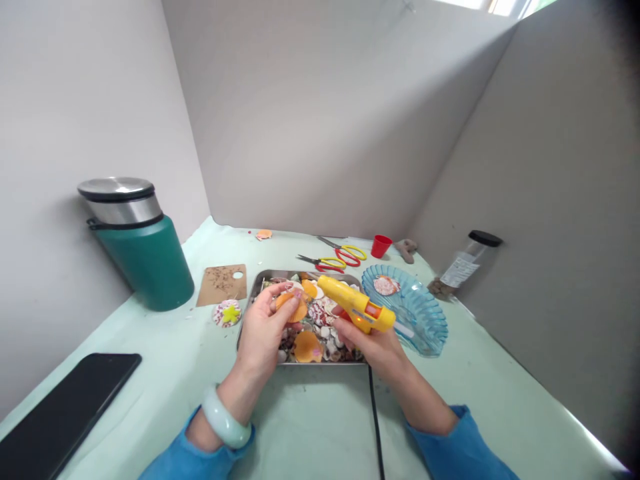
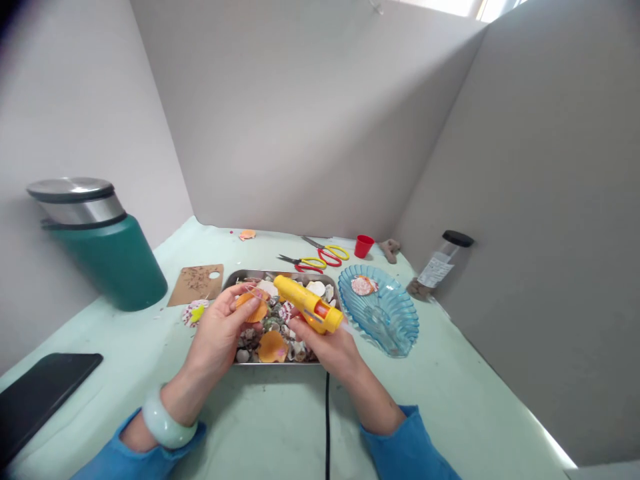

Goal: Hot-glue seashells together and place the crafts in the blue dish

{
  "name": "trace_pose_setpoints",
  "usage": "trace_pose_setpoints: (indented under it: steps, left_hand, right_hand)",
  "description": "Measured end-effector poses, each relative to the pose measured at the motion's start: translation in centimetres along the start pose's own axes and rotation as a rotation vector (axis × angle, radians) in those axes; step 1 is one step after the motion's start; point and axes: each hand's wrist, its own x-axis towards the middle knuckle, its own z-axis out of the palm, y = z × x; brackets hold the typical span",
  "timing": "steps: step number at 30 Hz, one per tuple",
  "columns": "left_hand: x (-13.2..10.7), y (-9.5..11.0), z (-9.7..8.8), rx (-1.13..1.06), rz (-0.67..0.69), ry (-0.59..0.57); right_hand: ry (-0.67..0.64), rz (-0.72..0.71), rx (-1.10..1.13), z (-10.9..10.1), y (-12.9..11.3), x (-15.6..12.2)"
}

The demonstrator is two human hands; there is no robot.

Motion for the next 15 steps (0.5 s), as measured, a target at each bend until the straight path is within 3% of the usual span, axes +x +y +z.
trace_pose_setpoints:
  steps: [4,12,15]
  left_hand:
    - [-0.1,0.1,0.1,0.047,-0.038,-0.012]
    - [0.0,-0.7,-0.5,0.1,0.026,-0.029]
    - [0.1,-0.7,-0.7,0.151,0.035,-0.039]
  right_hand:
    - [0.063,0.017,-0.013,0.0,0.7,0.0]
    - [0.042,0.026,-0.006,-0.1,0.8,0.3]
    - [0.009,-0.04,-0.02,0.0,0.3,0.4]
